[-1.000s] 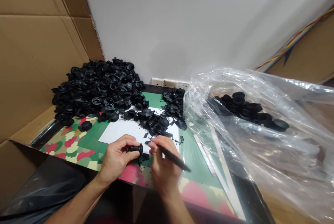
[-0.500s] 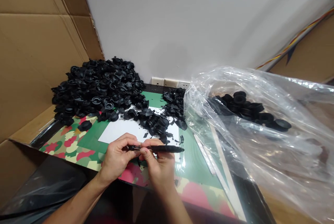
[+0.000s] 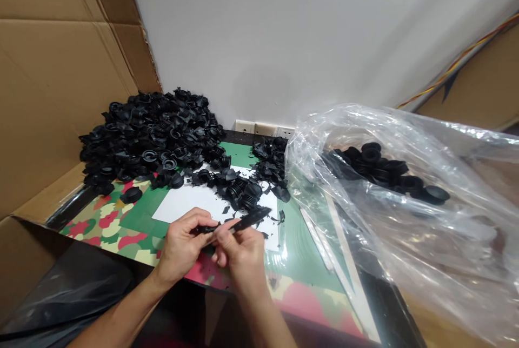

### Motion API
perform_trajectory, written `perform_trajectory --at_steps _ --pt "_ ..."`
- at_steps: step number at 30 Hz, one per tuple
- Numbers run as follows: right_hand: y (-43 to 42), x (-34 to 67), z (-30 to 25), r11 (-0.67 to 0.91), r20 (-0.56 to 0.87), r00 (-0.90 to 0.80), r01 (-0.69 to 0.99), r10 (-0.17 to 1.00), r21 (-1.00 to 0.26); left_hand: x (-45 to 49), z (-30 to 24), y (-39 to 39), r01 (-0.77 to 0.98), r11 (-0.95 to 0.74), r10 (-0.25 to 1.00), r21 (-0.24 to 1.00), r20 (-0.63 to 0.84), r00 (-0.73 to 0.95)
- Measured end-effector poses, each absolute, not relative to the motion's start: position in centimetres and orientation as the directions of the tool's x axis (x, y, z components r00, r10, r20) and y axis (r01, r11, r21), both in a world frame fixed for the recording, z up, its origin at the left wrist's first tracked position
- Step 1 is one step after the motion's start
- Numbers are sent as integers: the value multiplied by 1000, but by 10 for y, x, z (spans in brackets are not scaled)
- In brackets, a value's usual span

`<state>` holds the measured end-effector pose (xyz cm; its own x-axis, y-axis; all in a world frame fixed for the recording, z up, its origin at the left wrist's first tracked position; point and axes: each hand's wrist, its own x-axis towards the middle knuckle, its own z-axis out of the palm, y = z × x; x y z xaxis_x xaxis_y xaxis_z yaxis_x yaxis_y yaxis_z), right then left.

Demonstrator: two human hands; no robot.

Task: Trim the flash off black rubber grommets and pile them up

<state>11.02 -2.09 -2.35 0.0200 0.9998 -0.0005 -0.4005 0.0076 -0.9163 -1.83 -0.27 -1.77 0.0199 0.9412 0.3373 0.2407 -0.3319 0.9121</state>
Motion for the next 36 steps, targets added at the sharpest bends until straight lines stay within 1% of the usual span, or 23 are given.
perform_trajectory --at_steps 2,4,6,10,13,18,26,30,34,36 --pt "-25 108 -26 -122 -74 -115 -495 991 -860 -20 -18 0 255 -329 940 909 341 -3" --pt "-27 108 -28 -170 -93 -167 -536 982 -827 -22 -18 2 264 -327 939 907 343 -14" --pt "-26 112 -29 -133 -89 -107 -529 990 -838 -23 -17 3 261 -331 938 907 347 -19" --pt "-20 119 -27 -17 -53 73 -428 996 -903 -22 -16 3 239 -337 934 911 354 -34" --pt "-17 118 -25 30 -30 149 -380 988 -924 -21 -16 2 231 -336 935 913 352 -32" --pt "-19 116 -25 76 18 162 -357 987 -931 -21 -14 1 233 -339 935 911 353 -19" --pt "-19 112 -26 157 109 171 -305 979 -939 -18 -13 0 258 -392 914 883 405 3" --pt "-18 113 -28 179 138 161 -277 977 -944 -18 -12 -1 265 -386 918 884 397 15" --pt "-18 115 -27 236 213 143 -178 967 -955 -18 -12 -2 294 -390 916 873 401 23" --pt "-20 114 -24 325 311 153 -82 938 -942 -17 -12 -4 336 -391 914 857 406 29"
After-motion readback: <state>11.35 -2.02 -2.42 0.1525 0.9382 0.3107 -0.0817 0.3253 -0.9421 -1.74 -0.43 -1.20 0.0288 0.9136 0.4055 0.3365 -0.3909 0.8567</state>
